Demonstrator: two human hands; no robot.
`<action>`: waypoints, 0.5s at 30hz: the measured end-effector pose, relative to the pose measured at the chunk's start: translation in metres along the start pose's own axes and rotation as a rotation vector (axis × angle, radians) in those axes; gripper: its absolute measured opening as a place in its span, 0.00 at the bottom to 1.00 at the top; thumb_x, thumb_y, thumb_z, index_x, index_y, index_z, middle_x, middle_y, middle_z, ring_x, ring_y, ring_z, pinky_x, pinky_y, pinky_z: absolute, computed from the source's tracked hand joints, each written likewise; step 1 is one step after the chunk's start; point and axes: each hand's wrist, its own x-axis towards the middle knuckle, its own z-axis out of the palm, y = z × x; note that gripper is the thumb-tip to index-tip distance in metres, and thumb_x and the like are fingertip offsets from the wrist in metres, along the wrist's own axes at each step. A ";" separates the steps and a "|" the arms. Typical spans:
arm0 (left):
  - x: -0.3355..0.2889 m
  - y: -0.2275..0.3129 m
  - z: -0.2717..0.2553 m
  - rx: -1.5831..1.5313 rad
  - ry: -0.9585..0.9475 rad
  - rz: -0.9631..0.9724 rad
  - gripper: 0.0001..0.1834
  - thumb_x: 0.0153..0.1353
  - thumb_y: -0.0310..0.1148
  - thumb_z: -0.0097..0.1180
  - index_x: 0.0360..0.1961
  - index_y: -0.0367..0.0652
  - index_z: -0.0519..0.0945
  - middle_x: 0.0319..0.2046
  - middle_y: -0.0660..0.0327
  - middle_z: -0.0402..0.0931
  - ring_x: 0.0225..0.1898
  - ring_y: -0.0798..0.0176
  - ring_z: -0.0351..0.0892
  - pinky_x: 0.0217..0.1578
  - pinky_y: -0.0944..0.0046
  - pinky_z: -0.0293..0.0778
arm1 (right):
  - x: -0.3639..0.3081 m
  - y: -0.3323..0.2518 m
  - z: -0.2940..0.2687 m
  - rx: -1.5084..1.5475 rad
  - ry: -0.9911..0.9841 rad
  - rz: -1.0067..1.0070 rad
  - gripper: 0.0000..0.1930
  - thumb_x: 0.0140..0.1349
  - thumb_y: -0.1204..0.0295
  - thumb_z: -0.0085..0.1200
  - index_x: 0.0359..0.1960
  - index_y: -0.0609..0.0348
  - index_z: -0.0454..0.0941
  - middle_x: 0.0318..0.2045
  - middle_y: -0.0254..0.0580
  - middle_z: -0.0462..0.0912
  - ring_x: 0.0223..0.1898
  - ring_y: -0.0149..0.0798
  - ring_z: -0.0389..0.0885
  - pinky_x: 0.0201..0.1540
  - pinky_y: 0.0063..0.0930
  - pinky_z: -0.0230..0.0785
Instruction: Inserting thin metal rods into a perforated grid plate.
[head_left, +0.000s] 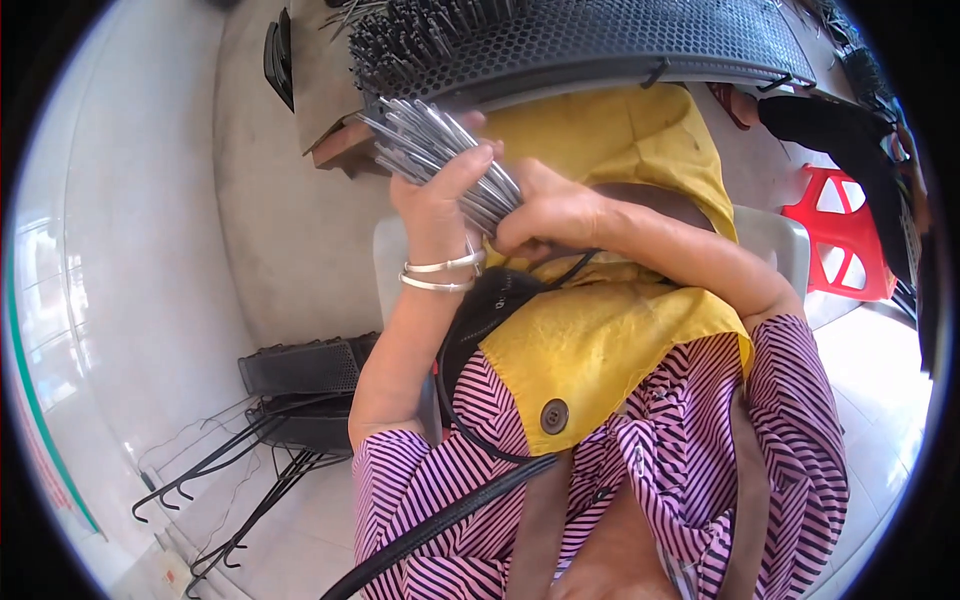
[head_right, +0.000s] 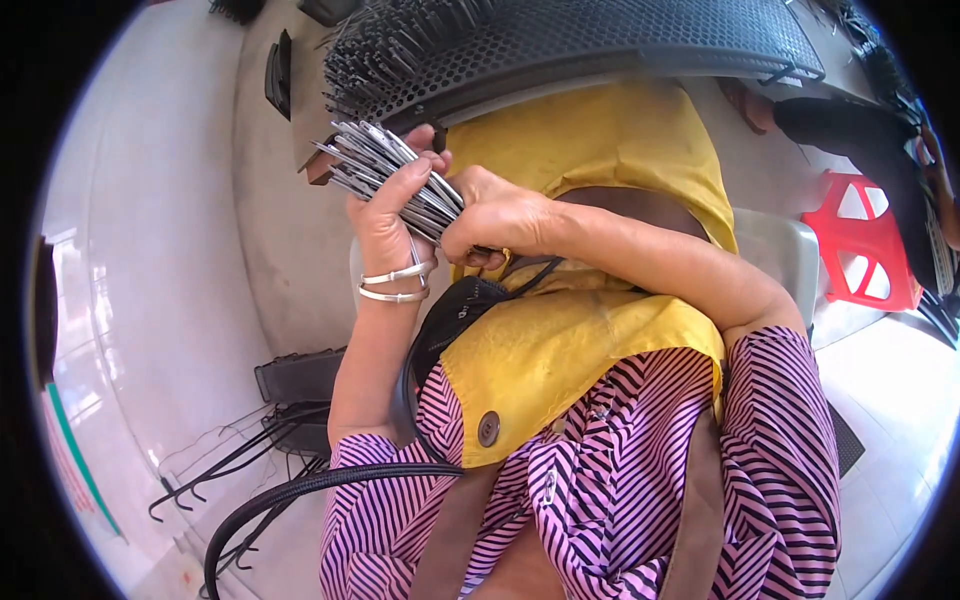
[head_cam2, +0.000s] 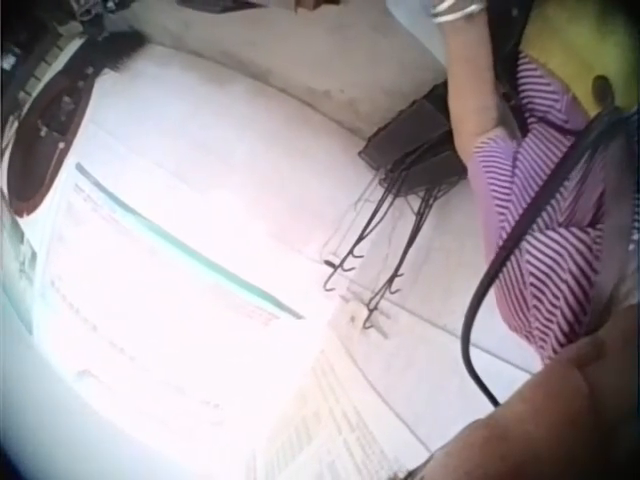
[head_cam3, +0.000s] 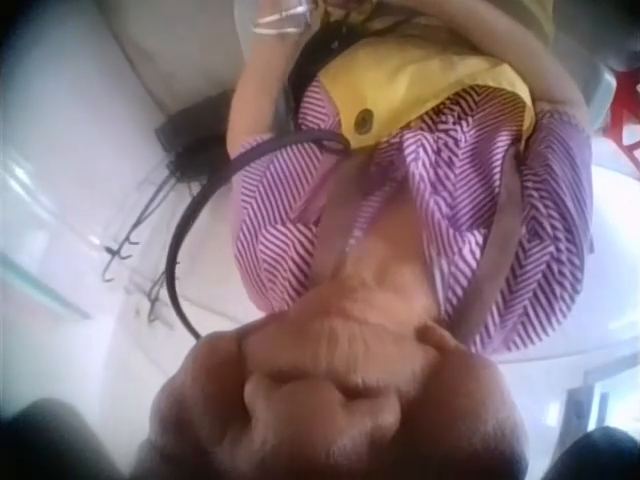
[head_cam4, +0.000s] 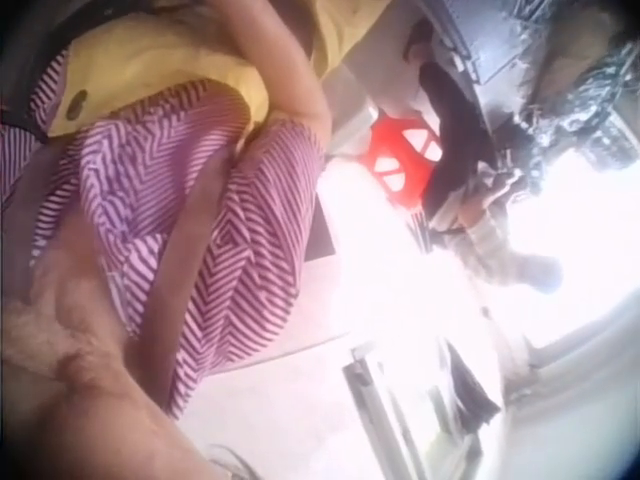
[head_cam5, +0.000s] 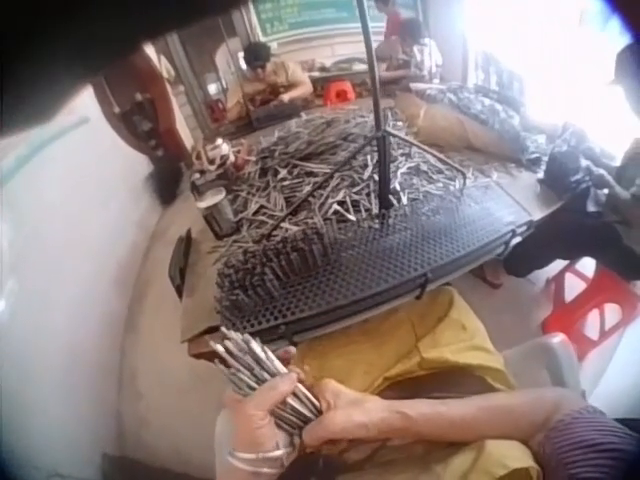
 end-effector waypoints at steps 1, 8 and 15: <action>-0.001 0.001 0.002 -0.005 0.002 -0.026 0.19 0.39 0.17 0.57 0.36 0.36 0.68 0.28 0.55 0.73 0.28 0.61 0.75 0.32 0.63 0.74 | 0.000 0.001 0.000 0.036 -0.012 0.010 0.07 0.36 0.81 0.48 0.22 0.66 0.68 0.11 0.35 0.66 0.09 0.25 0.62 0.10 0.18 0.51; -0.006 0.006 -0.002 -0.024 -0.126 -0.104 0.17 0.46 0.20 0.53 0.40 0.34 0.68 0.28 0.54 0.74 0.36 0.51 0.75 0.45 0.55 0.69 | -0.008 -0.011 0.005 -0.019 -0.007 -0.061 0.07 0.36 0.80 0.47 0.21 0.65 0.66 0.10 0.35 0.65 0.09 0.25 0.62 0.10 0.18 0.50; 0.010 0.004 -0.004 -0.073 -0.076 -0.106 0.08 0.48 0.21 0.48 0.31 0.38 0.66 0.24 0.57 0.71 0.33 0.55 0.74 0.40 0.51 0.72 | -0.008 -0.011 -0.003 0.132 -0.012 -0.050 0.12 0.40 0.76 0.56 0.26 0.68 0.69 0.16 0.41 0.72 0.13 0.29 0.69 0.14 0.18 0.60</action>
